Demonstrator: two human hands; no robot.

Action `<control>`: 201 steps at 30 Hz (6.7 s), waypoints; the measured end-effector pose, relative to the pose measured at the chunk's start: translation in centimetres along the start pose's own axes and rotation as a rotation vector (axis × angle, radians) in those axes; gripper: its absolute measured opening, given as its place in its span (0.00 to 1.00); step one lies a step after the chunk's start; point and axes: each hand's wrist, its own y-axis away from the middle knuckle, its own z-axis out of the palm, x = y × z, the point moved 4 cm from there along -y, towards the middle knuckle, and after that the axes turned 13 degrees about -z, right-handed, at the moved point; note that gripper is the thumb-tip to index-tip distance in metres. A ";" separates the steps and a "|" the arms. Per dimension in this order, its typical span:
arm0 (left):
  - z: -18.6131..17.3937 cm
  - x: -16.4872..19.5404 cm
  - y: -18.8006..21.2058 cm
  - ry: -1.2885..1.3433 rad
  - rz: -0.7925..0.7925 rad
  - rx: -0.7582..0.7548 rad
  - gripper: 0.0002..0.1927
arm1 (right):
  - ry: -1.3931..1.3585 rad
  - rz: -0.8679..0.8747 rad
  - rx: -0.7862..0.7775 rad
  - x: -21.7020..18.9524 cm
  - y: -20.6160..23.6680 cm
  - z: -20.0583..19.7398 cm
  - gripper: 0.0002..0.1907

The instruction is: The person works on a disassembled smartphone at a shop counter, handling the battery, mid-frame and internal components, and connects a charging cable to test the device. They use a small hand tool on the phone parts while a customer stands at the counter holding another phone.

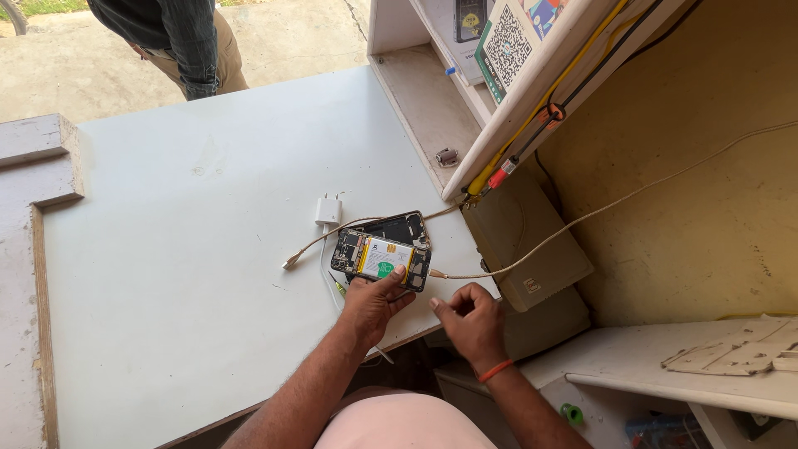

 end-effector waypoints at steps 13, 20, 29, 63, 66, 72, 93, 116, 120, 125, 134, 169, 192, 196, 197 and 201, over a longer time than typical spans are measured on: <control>-0.1 0.1 -0.4 0.084 0.070 -0.106 0.16 | 0.556 -1.119 -0.027 -9.3 -1.3 0.4 0.22; 0.4 0.3 0.3 0.036 0.067 -0.128 0.20 | 0.497 -1.216 -0.069 -9.4 -2.0 -0.9 0.19; 1.3 0.9 1.4 -0.022 0.152 -0.143 0.23 | 0.199 -0.758 -0.049 -8.5 -5.2 -2.2 0.10; -0.6 -0.4 -0.1 0.045 -0.056 0.028 0.23 | 0.021 -0.663 -0.190 -2.1 -0.2 2.6 0.21; -0.8 -0.6 -0.4 0.051 -0.056 0.029 0.24 | 0.061 -0.673 -0.201 -2.6 -0.2 2.6 0.21; -1.0 -0.5 -0.4 0.054 -0.058 0.026 0.23 | 0.142 -0.783 -0.224 -4.2 0.3 2.8 0.18; -0.7 -0.4 0.2 0.022 -0.083 0.021 0.24 | 0.260 -0.752 -0.268 -4.2 0.4 3.6 0.18; -1.1 -0.5 0.1 0.045 -0.066 0.017 0.23 | 0.274 -0.698 -0.334 -4.2 0.3 4.1 0.20; -1.5 -0.7 0.3 0.086 -0.051 0.056 0.23 | 0.258 -0.730 -0.328 -4.6 0.4 4.3 0.19; -1.7 -1.4 0.5 0.111 -0.022 0.079 0.24 | 0.270 -0.744 -0.360 -4.4 0.5 4.4 0.20; 1.2 -2.1 -0.6 0.065 -0.059 -0.074 0.21 | 0.367 -0.644 -0.154 -3.6 0.5 2.6 0.19; 0.4 0.7 1.6 0.053 0.024 0.003 0.21 | 0.316 -0.617 -0.307 -4.1 -0.5 3.9 0.23; 0.5 0.7 1.3 0.041 0.006 0.008 0.22 | 0.290 -0.628 -0.284 -4.1 -0.5 3.8 0.21; 0.5 0.6 1.2 0.036 0.009 -0.018 0.21 | 0.299 -0.614 -0.290 -4.1 -0.5 3.8 0.21; 0.5 0.6 1.2 0.035 0.008 -0.018 0.21 | 0.301 -0.612 -0.287 -4.2 -0.4 3.8 0.21; 0.4 0.6 1.1 0.025 0.000 -0.016 0.21 | 0.297 -0.615 -0.272 -4.4 -0.4 3.7 0.21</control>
